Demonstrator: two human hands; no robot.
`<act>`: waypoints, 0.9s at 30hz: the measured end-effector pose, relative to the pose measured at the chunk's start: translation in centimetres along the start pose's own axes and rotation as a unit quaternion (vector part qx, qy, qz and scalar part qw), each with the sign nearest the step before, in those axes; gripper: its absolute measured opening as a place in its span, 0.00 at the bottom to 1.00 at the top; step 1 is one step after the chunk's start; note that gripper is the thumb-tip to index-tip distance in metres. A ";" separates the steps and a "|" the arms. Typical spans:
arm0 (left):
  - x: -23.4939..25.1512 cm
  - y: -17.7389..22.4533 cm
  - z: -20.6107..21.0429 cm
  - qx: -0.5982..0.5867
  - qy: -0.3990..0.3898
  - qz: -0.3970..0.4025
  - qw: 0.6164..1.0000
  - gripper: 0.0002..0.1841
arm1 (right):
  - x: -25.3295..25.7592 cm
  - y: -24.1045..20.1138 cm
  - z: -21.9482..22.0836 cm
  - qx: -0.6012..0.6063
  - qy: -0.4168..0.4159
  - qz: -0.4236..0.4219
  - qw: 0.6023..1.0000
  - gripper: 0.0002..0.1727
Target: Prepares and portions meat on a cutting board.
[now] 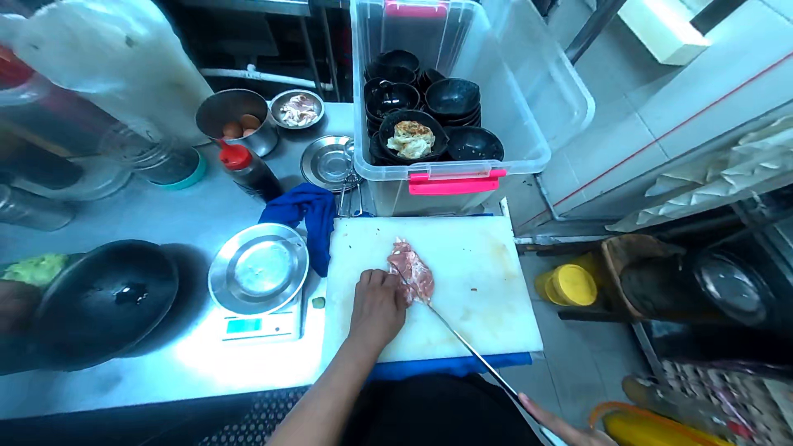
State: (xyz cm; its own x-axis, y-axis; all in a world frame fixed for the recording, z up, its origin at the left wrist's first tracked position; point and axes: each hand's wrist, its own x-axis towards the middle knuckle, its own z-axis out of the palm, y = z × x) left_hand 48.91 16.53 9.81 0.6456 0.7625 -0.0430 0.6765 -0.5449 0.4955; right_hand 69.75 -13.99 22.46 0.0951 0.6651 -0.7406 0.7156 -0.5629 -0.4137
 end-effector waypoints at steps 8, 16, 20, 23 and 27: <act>-2.8 -0.9 -2.6 -0.403 0.019 -0.181 0.897 0.10 | -0.3 1.2 -2.6 0.047 -0.008 -0.073 0.996 0.35; -2.6 1.9 -6.6 -0.461 0.159 -0.256 0.834 0.18 | 5.6 -1.5 -3.0 0.101 0.104 -0.214 0.966 0.35; -3.1 2.6 -5.6 -0.467 0.227 -0.283 0.807 0.15 | 7.1 -2.7 -3.1 0.115 0.119 -0.214 0.963 0.37; -6.4 1.0 -2.7 -0.354 0.196 -0.328 0.853 0.14 | 7.5 -3.1 -2.9 0.106 0.108 -0.212 0.965 0.38; -8.0 -1.6 -0.9 -0.123 0.223 -0.223 0.941 0.13 | 7.6 -3.1 -2.4 0.089 0.101 -0.220 0.966 0.35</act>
State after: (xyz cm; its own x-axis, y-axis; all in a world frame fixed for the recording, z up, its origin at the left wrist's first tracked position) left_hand 42.37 11.62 10.15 0.0660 0.9967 0.0471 0.7073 -0.0800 0.7023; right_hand 69.91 -6.01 19.36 -0.0453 0.9309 -0.3624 0.5882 -0.2683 -0.7629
